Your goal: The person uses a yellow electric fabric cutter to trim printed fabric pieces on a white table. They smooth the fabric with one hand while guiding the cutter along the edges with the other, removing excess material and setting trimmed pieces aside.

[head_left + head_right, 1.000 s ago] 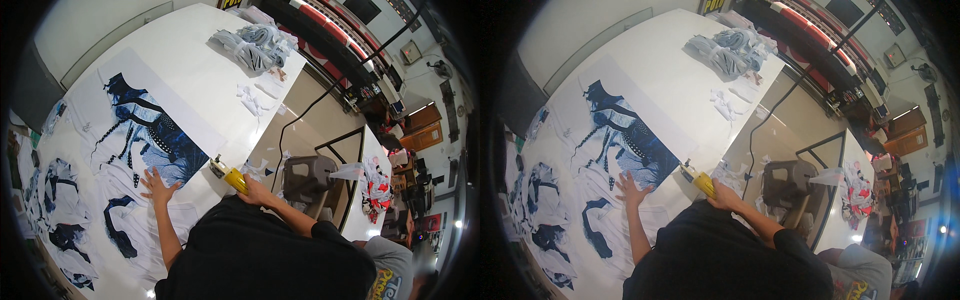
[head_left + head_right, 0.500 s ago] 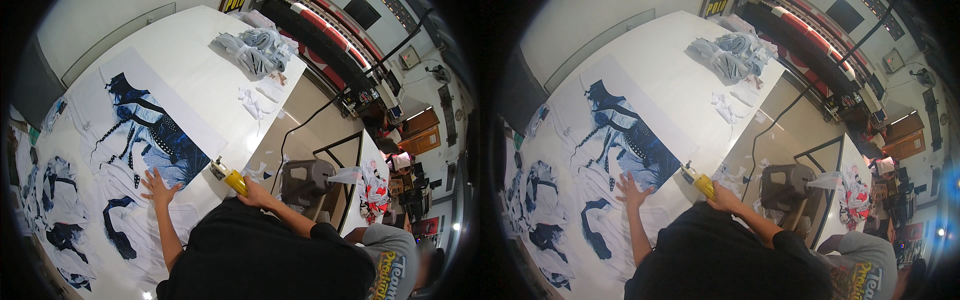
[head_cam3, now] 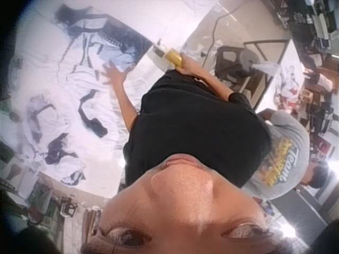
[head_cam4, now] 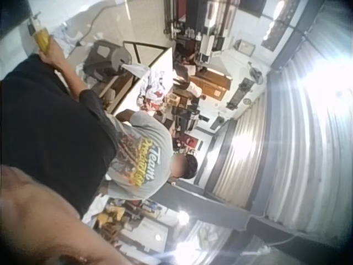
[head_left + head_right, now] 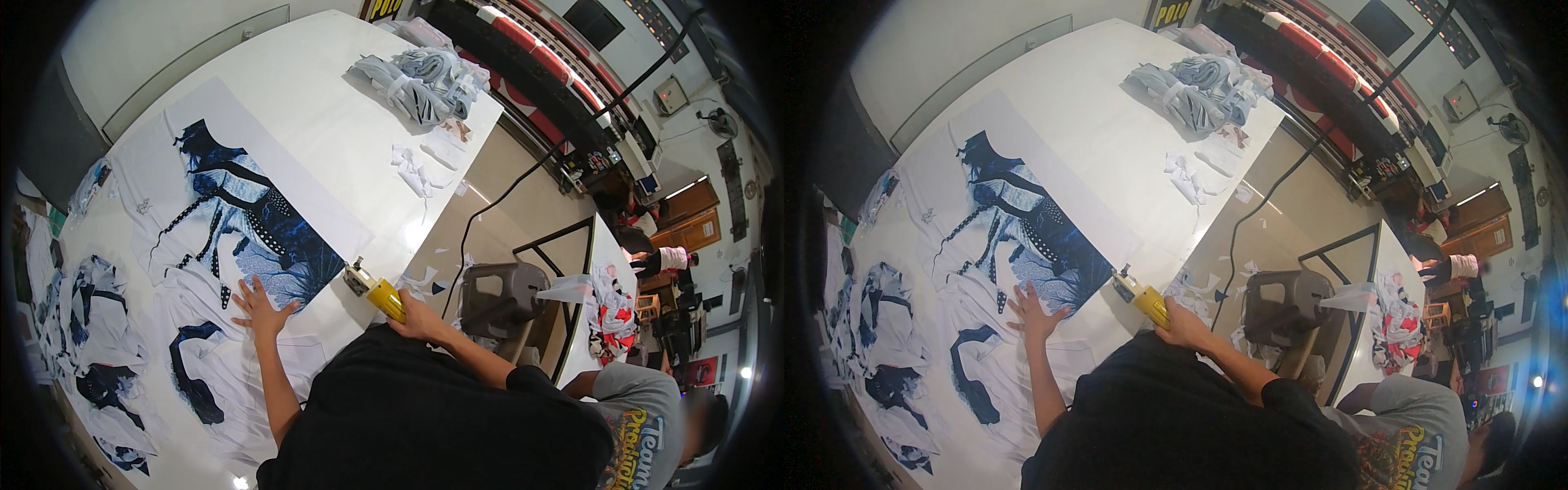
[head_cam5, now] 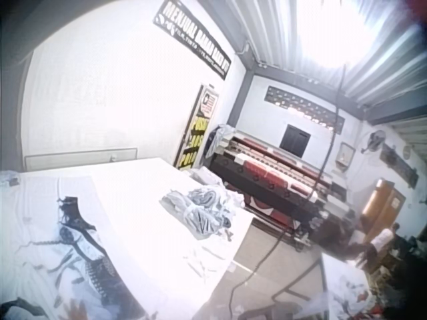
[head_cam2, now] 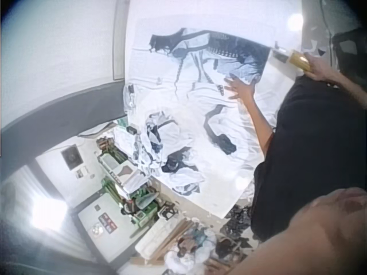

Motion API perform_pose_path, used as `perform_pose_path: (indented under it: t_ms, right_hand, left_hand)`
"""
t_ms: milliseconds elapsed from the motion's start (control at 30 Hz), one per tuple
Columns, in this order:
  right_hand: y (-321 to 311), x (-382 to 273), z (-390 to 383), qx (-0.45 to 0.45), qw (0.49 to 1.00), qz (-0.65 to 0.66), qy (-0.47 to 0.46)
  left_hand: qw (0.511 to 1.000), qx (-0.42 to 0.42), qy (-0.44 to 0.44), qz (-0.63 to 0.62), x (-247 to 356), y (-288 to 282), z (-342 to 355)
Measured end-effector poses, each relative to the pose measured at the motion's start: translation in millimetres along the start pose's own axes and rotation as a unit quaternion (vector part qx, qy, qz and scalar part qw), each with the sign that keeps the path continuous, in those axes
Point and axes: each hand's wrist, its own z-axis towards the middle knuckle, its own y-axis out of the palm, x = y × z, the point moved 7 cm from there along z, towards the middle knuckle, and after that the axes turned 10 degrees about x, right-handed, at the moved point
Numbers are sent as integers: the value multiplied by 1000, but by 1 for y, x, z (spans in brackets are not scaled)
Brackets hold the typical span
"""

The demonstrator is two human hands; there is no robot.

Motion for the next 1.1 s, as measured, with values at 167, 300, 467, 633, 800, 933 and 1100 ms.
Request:
perform_pose_path:
  t_ms: [167,300,467,633,800,933,1100]
  right_hand:
    - [1,1,2,6,1000,3,-2]
    - [1,2,4,6,1000,4,-7]
    - [4,4,6,4,1000,8,-15]
    - [4,5,5,3,1000,12,-22]
    - [-1,2,7,7,1000,10,-25]
    - [-9,-3,9,-1,1000,7,-6]
    - [-11,-7,9,1,1000,-22,1]
  left_hand:
    - [1000,5,-1,4,0,-1,0]
    - [1000,5,5,11,0,1,1]
    - [1000,6,7,24,0,-1,1]
    - [1000,8,9,28,-2,1,0]
    - [1000,8,5,14,-1,1,1]
    - [1000,13,8,16,0,4,1]
    - [999,29,18,-1,-1,5,4]
